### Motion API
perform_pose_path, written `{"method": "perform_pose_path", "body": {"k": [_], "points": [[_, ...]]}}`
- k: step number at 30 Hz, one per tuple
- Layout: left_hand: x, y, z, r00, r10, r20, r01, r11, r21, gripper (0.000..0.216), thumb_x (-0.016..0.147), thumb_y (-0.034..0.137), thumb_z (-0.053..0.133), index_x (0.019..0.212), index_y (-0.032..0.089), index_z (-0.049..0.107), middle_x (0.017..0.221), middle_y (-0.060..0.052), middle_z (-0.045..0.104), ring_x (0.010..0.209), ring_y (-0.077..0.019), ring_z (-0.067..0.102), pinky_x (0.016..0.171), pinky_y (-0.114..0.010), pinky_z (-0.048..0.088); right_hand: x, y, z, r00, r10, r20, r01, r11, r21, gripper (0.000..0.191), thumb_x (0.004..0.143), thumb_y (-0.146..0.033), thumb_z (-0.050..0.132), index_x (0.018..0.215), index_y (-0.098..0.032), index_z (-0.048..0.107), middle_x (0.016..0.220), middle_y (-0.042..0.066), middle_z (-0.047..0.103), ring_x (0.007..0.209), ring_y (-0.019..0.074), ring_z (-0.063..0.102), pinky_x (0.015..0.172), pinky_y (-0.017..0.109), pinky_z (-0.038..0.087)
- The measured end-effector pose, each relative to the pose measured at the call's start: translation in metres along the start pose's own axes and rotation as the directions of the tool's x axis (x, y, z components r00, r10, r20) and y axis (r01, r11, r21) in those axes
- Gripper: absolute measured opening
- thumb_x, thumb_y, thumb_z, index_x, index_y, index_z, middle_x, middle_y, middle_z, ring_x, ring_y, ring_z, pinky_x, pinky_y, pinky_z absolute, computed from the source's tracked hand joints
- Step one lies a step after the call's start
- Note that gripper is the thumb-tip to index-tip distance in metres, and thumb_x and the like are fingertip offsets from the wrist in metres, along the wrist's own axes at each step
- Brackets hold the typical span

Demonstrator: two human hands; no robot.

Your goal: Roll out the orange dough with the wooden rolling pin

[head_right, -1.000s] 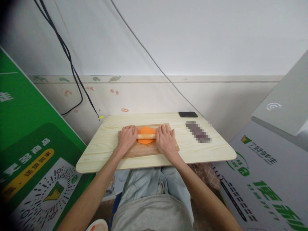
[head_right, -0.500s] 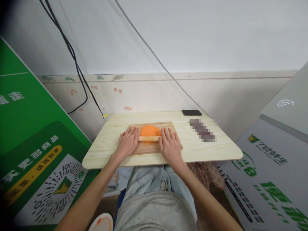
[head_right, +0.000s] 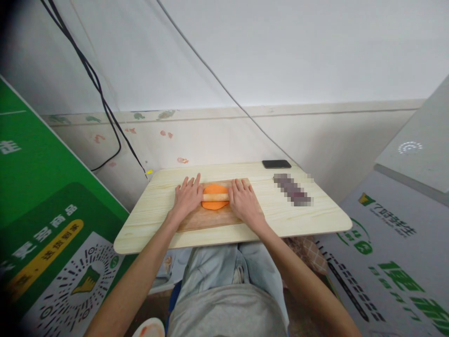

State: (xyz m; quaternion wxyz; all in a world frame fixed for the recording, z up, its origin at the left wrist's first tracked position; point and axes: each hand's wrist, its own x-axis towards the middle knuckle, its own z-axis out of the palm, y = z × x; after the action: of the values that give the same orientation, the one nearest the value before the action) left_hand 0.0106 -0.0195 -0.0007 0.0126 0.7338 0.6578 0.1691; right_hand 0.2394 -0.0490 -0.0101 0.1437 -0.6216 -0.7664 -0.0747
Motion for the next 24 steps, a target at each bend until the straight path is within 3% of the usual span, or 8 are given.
{"method": "perform_pose_path", "body": {"k": [4,9,17,24], "points": [[0.024,0.0,0.002,0.999,-0.041,-0.006,0.041,0.998,-0.04,0.069,0.11,0.037,0.035,0.175,0.015,0.03,0.162,-0.022,0.06,0.161,-0.0369,0.04,0.124,-0.058,0.04,0.033,0.005,0.001,0.997,0.04,0.072,-0.038,0.999,-0.036,0.058,0.117,-0.034,0.026,0.163,-0.013,0.055,0.168,0.015,0.056,0.156,0.0325,0.045,0.126,0.048,0.036],[0.047,-0.002,0.002,0.997,-0.077,0.009,0.078,0.995,-0.067,0.064,0.111,0.037,0.032,0.17,0.013,0.037,0.156,-0.025,0.064,0.148,-0.0358,0.055,0.118,-0.053,0.044,0.058,0.004,-0.009,0.987,0.06,0.151,-0.057,0.998,-0.026,0.053,0.117,-0.035,0.026,0.139,-0.023,0.073,0.145,0.011,0.073,0.138,0.0283,0.061,0.116,0.042,0.044],[0.078,0.001,0.0,0.995,-0.099,0.0,0.099,0.994,-0.041,0.05,0.11,0.034,0.033,0.147,0.014,0.059,0.146,-0.024,0.07,0.14,-0.0377,0.059,0.114,-0.054,0.045,0.085,0.007,-0.015,0.949,0.142,0.281,-0.161,0.986,0.043,0.054,0.114,-0.039,0.029,0.136,-0.023,0.076,0.148,0.015,0.071,0.136,0.0346,0.062,0.11,0.05,0.049],[0.088,0.003,0.0,0.995,-0.059,-0.077,0.058,0.998,-0.015,0.048,0.109,0.03,0.033,0.14,0.011,0.065,0.139,-0.025,0.073,0.138,-0.0374,0.059,0.113,-0.053,0.045,0.098,0.009,-0.01,0.937,0.195,0.288,-0.229,0.969,0.088,0.055,0.111,-0.039,0.032,0.137,-0.017,0.076,0.148,0.021,0.07,0.135,0.0388,0.061,0.108,0.055,0.051]]}}
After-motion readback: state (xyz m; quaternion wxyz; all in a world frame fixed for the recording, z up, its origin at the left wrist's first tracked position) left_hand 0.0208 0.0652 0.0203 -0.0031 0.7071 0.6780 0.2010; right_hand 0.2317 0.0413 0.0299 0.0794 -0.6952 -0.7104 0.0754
